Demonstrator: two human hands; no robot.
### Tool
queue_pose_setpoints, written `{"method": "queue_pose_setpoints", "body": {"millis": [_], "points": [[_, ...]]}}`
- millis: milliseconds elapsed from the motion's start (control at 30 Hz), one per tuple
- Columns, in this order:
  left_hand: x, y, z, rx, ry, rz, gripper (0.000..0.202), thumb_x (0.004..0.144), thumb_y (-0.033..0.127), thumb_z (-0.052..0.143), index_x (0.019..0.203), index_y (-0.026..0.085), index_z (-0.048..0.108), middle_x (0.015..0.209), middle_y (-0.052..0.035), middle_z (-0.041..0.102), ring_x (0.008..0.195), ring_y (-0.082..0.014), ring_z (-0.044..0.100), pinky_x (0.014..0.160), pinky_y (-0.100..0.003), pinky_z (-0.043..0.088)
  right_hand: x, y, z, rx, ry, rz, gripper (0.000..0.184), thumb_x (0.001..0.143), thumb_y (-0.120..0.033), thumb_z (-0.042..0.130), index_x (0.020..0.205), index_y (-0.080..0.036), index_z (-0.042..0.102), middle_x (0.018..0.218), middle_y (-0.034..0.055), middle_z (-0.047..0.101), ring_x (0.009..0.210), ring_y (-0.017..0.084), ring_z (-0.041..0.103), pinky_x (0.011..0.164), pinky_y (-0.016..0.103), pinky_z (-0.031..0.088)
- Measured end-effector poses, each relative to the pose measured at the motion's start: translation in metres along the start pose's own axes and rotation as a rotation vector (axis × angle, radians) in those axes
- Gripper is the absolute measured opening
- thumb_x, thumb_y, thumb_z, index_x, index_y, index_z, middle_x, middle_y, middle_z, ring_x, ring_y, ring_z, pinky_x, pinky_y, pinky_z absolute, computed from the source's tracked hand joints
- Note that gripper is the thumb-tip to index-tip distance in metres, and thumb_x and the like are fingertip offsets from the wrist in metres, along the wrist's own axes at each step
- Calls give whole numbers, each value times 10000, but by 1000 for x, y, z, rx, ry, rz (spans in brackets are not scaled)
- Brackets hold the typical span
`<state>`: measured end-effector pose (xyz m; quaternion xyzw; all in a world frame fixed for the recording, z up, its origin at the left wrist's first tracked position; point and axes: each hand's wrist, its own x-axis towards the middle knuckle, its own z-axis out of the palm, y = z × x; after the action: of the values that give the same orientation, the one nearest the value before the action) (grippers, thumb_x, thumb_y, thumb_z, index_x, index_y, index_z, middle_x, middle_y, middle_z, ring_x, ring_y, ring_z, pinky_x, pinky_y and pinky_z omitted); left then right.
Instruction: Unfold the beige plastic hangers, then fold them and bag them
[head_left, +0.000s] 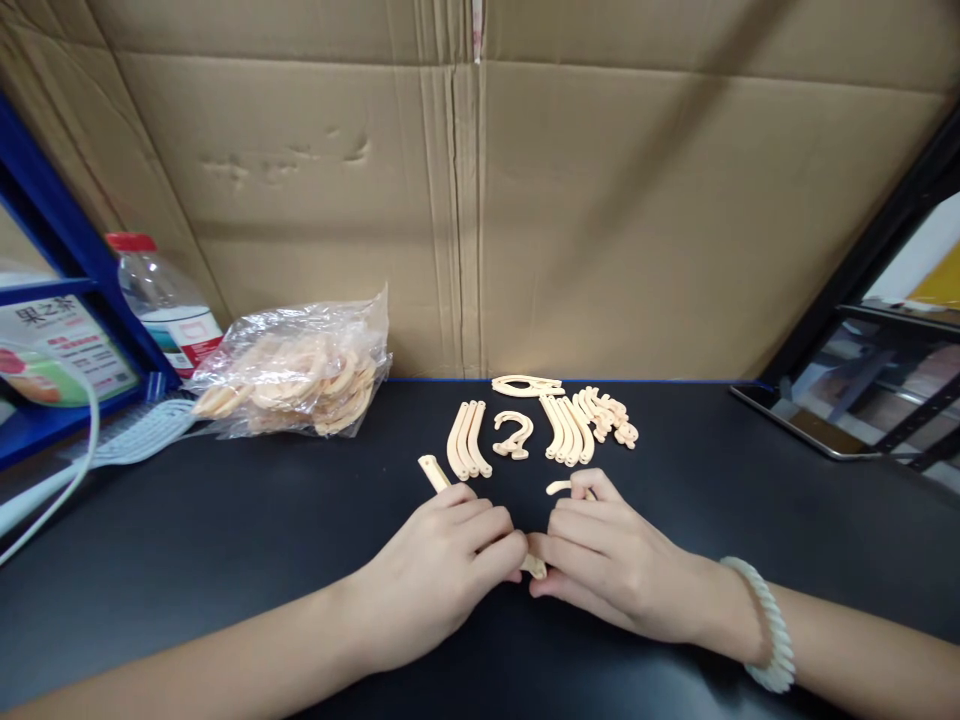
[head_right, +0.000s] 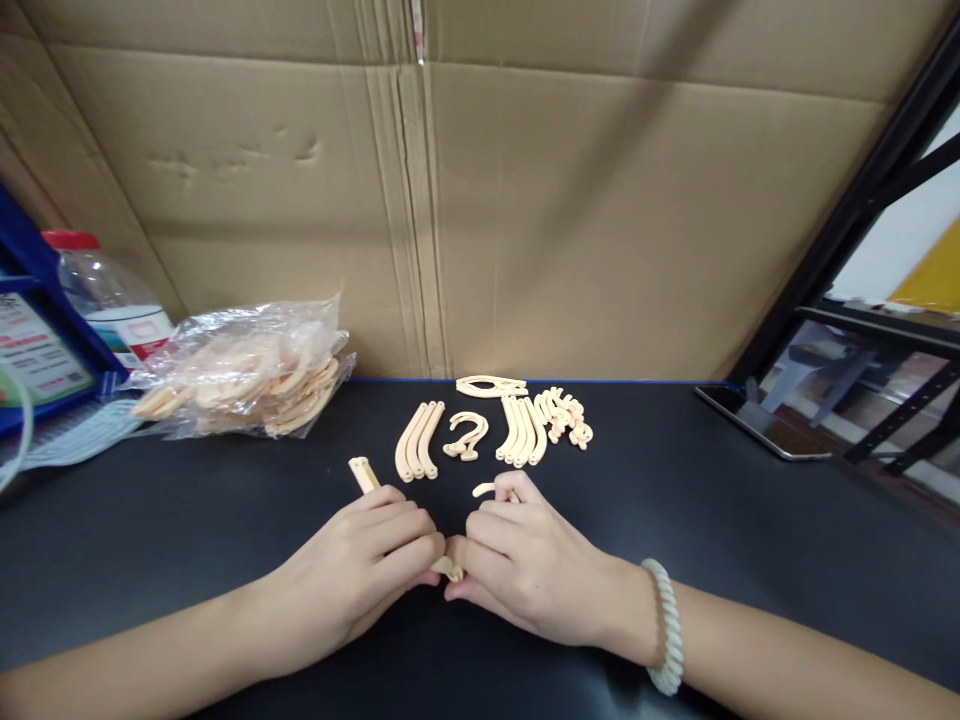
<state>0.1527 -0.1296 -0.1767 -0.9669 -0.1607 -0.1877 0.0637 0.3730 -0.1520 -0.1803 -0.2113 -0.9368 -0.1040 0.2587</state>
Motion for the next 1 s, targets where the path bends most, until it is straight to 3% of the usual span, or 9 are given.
{"method": "queue_pose_setpoints", "body": {"millis": [433, 600, 667, 833, 1000], "points": [[1, 0, -4, -1, 22, 36, 291, 1007, 158, 344, 797, 171, 545, 743, -31, 606, 643, -161, 512, 667, -305, 398, -3, 1, 1, 166, -103, 97, 259, 1007, -279, 423, 904, -150, 623, 712, -8, 526, 637, 124, 384, 808, 332, 348], [3, -1, -13, 129, 66, 202, 341, 996, 110, 345, 763, 170, 587, 713, -35, 643, 616, -163, 513, 670, -314, 398, -2, 1, 2, 348, -40, 210, 292, 1009, -276, 416, 845, -167, 632, 652, -28, 483, 599, 109, 393, 758, 305, 359], [4, -5, -21, 104, 69, 207, 356, 1004, 114, 321, 791, 176, 600, 747, -43, 666, 642, -165, 532, 711, -322, 413, -1, 2, 1, 396, -9, 237, 274, 1003, -257, 426, 864, -170, 646, 653, -23, 507, 611, 111, 428, 763, 314, 364], [-2, -37, -36, 59, -31, 89, 316, 1004, 106, 279, 927, 185, 575, 799, -33, 664, 726, -162, 579, 903, -372, 391, 1, 6, 0, 423, 77, 280, 164, 968, -258, 501, 986, -174, 640, 713, 1, 569, 685, 139, 502, 833, 379, 385], [-16, -79, -29, 104, -126, -117, 261, 915, 31, 352, 933, 186, 561, 944, -68, 631, 985, -219, 561, 997, -450, 357, 2, 7, 2, 403, 106, 288, 163, 946, -235, 529, 1074, -200, 624, 818, 29, 633, 807, 175, 545, 894, 428, 393]]}}
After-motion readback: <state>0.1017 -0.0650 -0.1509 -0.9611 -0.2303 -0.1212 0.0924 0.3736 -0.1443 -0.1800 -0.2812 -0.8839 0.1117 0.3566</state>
